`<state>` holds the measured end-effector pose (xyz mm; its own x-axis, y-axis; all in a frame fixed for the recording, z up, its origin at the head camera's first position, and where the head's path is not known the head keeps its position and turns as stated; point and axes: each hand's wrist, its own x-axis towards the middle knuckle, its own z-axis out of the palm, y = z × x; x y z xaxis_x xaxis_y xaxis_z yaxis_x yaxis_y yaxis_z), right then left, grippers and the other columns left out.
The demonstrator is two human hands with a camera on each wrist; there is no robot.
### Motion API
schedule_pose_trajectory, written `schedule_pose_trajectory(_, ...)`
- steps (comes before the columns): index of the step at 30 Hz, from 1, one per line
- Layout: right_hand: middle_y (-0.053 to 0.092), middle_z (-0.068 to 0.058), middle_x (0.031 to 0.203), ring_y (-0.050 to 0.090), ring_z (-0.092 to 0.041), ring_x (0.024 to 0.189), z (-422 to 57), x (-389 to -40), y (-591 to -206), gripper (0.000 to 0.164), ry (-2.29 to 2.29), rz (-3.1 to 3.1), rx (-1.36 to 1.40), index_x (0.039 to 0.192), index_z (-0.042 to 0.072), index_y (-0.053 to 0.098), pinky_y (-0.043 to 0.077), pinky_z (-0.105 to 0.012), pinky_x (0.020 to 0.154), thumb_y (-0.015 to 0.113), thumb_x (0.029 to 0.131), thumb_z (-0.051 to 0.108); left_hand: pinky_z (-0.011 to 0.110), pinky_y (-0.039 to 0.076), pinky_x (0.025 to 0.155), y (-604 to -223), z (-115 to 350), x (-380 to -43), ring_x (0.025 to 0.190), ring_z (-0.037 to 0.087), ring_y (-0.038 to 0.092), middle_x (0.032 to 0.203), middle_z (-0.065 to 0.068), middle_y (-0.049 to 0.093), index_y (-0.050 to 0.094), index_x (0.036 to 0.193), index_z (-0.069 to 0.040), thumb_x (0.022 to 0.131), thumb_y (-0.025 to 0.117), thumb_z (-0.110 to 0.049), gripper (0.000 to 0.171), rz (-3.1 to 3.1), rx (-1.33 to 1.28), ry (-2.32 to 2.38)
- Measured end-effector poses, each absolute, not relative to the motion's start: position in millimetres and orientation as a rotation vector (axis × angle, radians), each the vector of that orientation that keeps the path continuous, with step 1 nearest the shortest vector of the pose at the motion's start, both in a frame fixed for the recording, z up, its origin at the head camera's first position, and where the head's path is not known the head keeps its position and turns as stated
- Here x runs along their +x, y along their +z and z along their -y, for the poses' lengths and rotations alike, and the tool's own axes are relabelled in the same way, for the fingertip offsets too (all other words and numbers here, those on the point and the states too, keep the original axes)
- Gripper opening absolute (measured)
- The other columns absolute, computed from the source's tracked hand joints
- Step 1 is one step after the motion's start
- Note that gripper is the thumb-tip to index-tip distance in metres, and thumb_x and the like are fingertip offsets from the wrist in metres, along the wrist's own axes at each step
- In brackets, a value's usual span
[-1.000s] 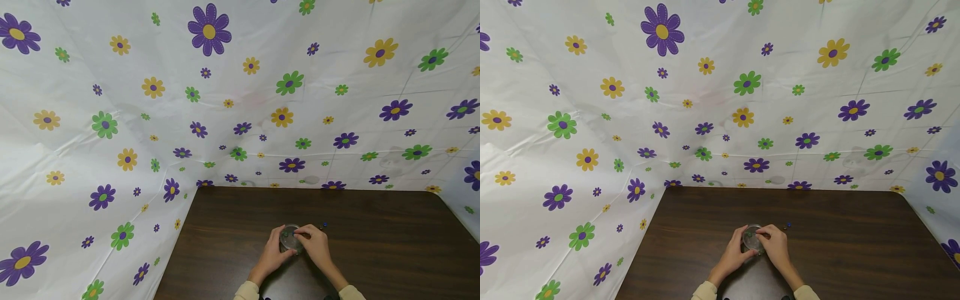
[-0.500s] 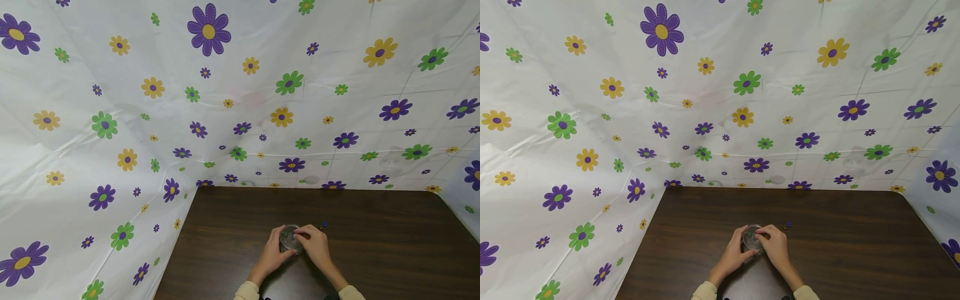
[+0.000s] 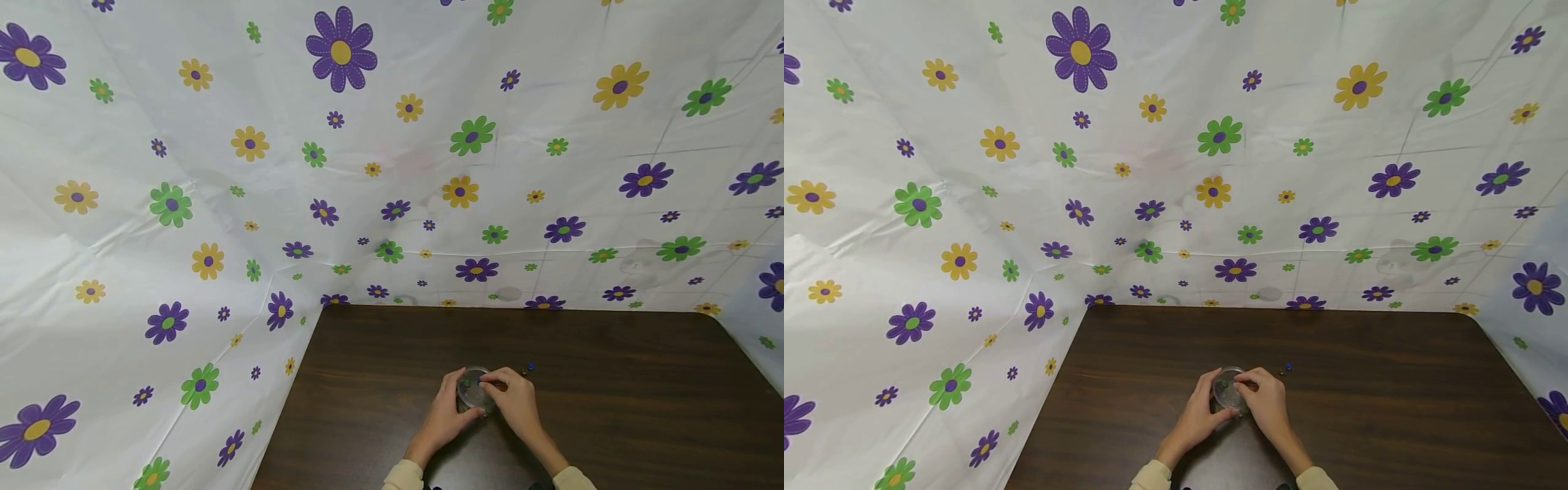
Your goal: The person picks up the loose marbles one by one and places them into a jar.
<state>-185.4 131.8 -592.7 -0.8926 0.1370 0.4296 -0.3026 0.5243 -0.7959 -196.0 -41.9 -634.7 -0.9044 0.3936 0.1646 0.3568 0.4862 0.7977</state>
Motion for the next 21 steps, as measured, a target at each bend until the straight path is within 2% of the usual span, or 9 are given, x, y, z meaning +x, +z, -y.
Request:
schedule_pose_trajectory(10, 0.071, 0.002, 0.085, 0.066, -0.005, 0.078, -136, -187, -596, 0.019, 1.328, 2.298, 0.12, 0.085, 0.005, 0.08, 0.049, -0.009, 0.069, 0.087, 0.074, -0.009, 0.042, 0.045, 0.108, -634, 41, -196, 0.139, 0.024, 0.049, 0.154, 0.004, 0.043, 0.036, 0.158, -0.012, 0.094, 0.079, -0.034, 0.081, -2.673, 0.659, 1.436)
schedule_pose_trajectory(15, 0.073, -0.001, 0.086, 0.066, -0.004, 0.075, -143, -188, -596, 0.021, 1.308, 2.264, 0.113, 0.086, 0.006, 0.08, 0.048, -0.009, 0.068, 0.087, 0.074, -0.01, 0.043, 0.046, 0.107, -635, 41, -196, 0.138, 0.025, 0.05, 0.153, 0.005, 0.044, 0.036, 0.158, -0.009, 0.093, 0.079, -0.034, 0.081, -2.673, 0.669, 1.444)
schedule_pose_trajectory(21, 0.074, -0.004, 0.088, 0.066, -0.004, 0.075, -156, -190, -595, 0.018, 1.304, 2.27, 0.049, 0.088, 0.005, 0.08, 0.047, -0.008, 0.067, 0.086, 0.077, -0.007, 0.042, 0.046, 0.107, -634, 40, -195, 0.137, 0.024, 0.051, 0.152, 0.004, 0.046, 0.038, 0.157, -0.011, 0.092, 0.08, -0.036, 0.081, -2.687, 0.667, 1.454)
